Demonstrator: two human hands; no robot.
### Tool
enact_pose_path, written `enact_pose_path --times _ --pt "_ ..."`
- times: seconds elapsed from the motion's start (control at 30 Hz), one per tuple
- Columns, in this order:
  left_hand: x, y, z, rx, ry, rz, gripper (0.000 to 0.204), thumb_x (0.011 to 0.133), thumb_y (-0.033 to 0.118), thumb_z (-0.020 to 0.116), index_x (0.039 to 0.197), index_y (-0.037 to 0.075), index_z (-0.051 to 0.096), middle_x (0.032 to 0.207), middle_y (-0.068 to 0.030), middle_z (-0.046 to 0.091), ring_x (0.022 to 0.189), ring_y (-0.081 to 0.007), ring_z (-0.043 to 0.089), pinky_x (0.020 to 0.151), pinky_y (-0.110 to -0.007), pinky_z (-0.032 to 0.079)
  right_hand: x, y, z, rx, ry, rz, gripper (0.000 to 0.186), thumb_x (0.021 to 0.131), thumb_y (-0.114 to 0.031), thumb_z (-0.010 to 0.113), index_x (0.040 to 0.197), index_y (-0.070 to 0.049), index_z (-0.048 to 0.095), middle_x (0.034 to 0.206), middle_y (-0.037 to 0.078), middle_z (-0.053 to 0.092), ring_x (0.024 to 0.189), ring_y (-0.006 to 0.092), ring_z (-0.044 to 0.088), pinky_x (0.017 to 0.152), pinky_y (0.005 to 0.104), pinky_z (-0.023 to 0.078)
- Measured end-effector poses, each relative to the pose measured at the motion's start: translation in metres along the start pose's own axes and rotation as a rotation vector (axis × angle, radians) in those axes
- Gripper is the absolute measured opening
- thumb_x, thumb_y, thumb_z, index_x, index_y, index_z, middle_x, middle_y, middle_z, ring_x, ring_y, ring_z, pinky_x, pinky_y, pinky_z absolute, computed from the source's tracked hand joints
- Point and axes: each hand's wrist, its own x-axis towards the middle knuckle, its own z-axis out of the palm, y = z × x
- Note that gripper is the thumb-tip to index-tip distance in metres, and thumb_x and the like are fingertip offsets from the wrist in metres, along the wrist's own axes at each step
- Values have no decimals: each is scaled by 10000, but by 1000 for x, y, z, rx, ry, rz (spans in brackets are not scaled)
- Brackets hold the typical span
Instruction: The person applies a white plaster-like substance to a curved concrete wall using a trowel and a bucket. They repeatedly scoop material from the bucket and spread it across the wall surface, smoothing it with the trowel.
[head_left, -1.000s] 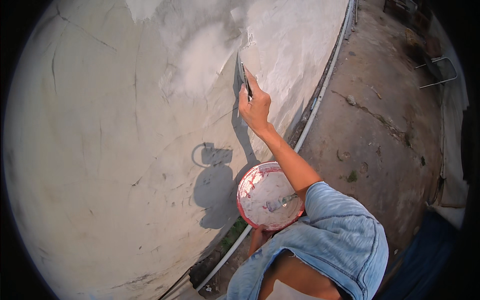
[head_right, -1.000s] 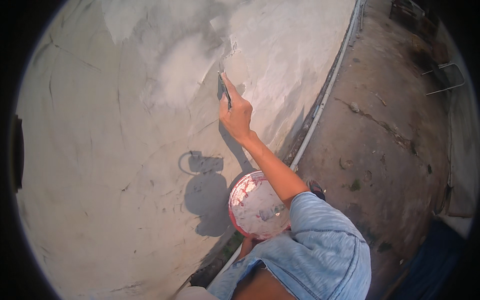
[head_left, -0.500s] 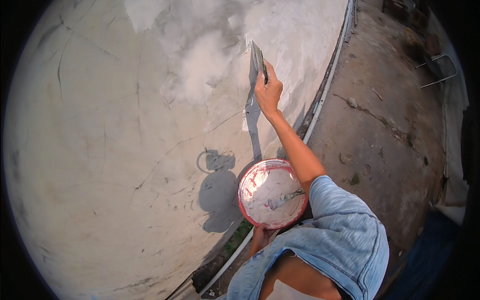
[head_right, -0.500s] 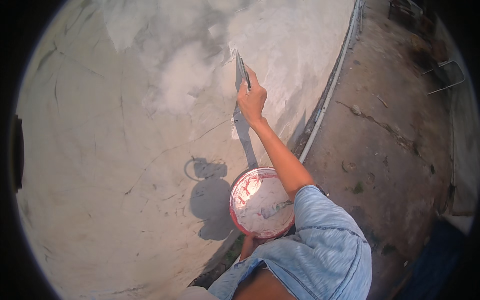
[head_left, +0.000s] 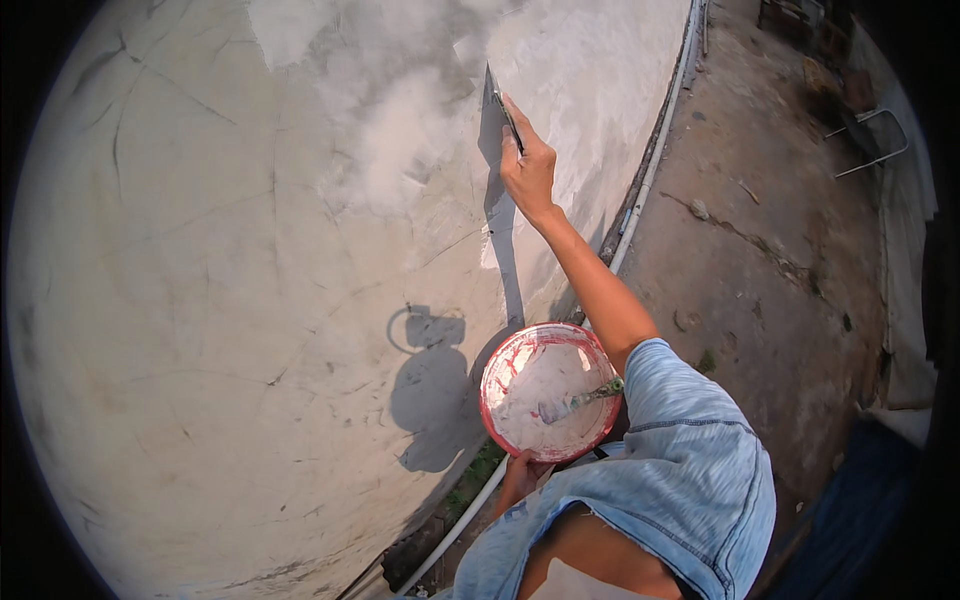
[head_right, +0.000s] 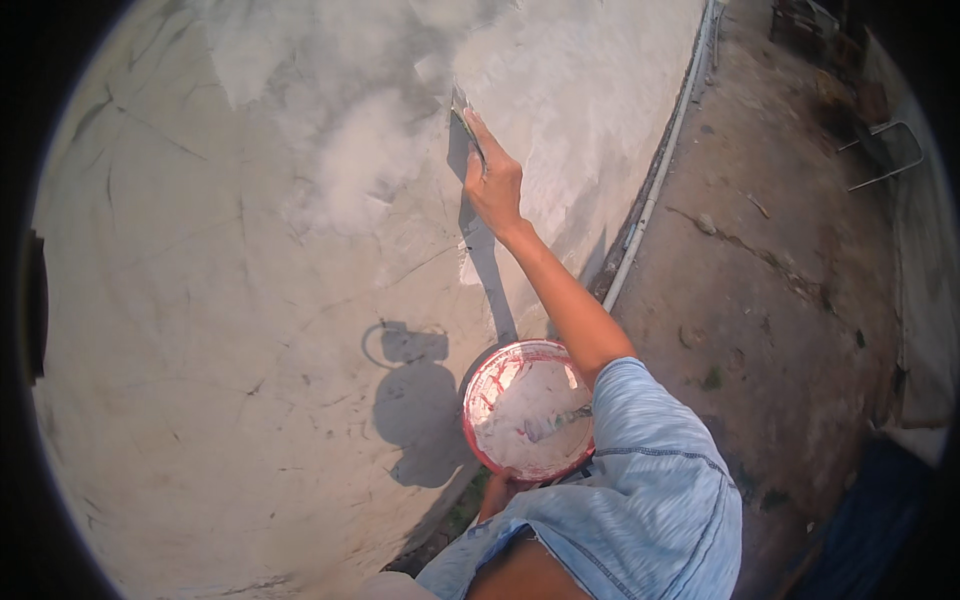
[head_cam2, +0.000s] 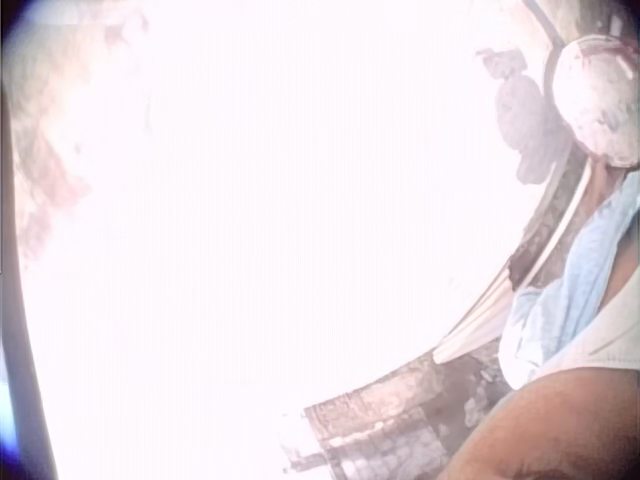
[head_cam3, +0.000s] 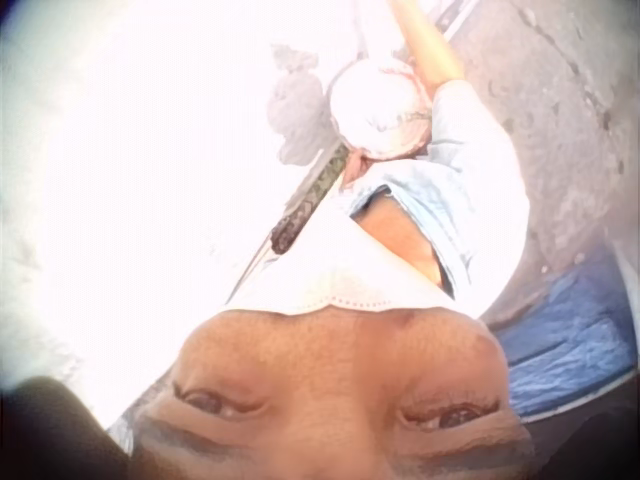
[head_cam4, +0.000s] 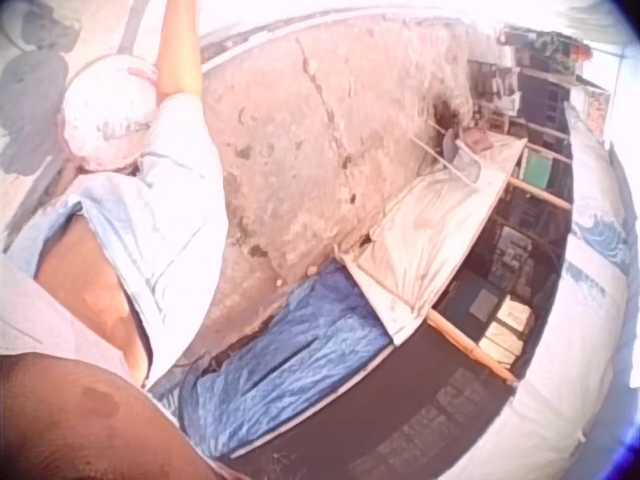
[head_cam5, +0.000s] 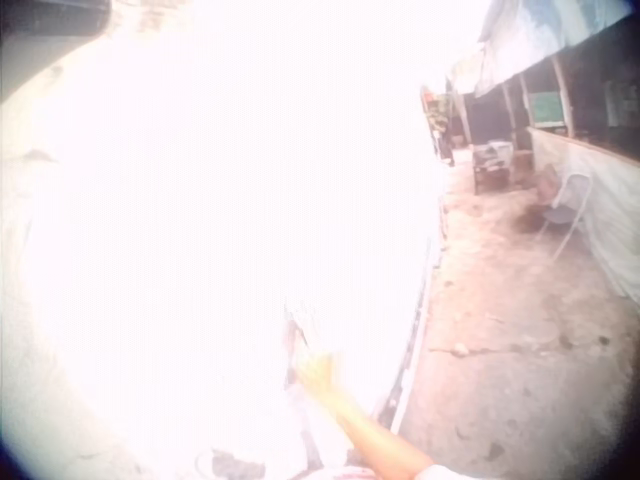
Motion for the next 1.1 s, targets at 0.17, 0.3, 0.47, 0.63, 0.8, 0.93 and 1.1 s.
enact_pose_path --times 0.17,0.3,0.47,0.63,0.8,0.93,1.1 --pt "12 -12 -17 -57 4 -40 462 834 1 486 1294 -31 451 1185 -190 624 1013 -306 663 910 -430 565 -87 -21 32 73 -180 -317 721 679 134 585 1365 -79 523 1408 256 458 1310 393 441 1088 458 403" --pt "11 -5 -19 -66 -6 -31 454 832 -2 485 1282 -54 457 1194 -211 613 1028 -333 656 921 -454 560 -116 -31 -11 220 -417 -305 598 689 154 548 1251 -42 600 1322 232 558 1285 360 489 1071 416 424" --pt "-4 11 5 5 6 10 455 825 -6 480 1269 -99 447 1188 -242 606 1035 -343 654 928 -477 558 -3 11 -35 92 0 22 443 887 -5 464 1322 -43 531 717 22 583 558 58 445 522 236 394" --pt "9 -1 -7 -36 -56 11 477 821 2 479 1291 -66 441 1190 -225 610 1052 -336 648 922 -471 561 45 24 -14 0 17 -99 490 845 -14 470 1320 -95 560 728 54 608 553 77 439 539 239 402" --pt "13 -7 -9 -62 -39 -1 484 826 1 472 1306 -44 432 1189 -213 614 1043 -327 654 915 -463 564 -30 -19 -1 73 -142 -288 603 729 105 485 1290 -90 590 1281 148 619 1204 286 585 969 329 504" --pt "19 -13 -28 -81 -71 -40 473 833 -4 462 1303 -50 432 1185 -218 613 1047 -329 652 919 -463 563 -97 -41 -14 126 -416 -383 651 689 145 546 1276 -130 607 1294 162 601 1198 340 574 1053 454 457" --pt "14 -3 -26 -59 -66 -31 443 832 -21 462 1273 -60 463 1170 -220 619 1029 -332 659 922 -457 563 -5 -24 -47 162 -110 -137 532 802 111 471 1286 -68 599 1082 120 701 799 110 638 729 246 506"
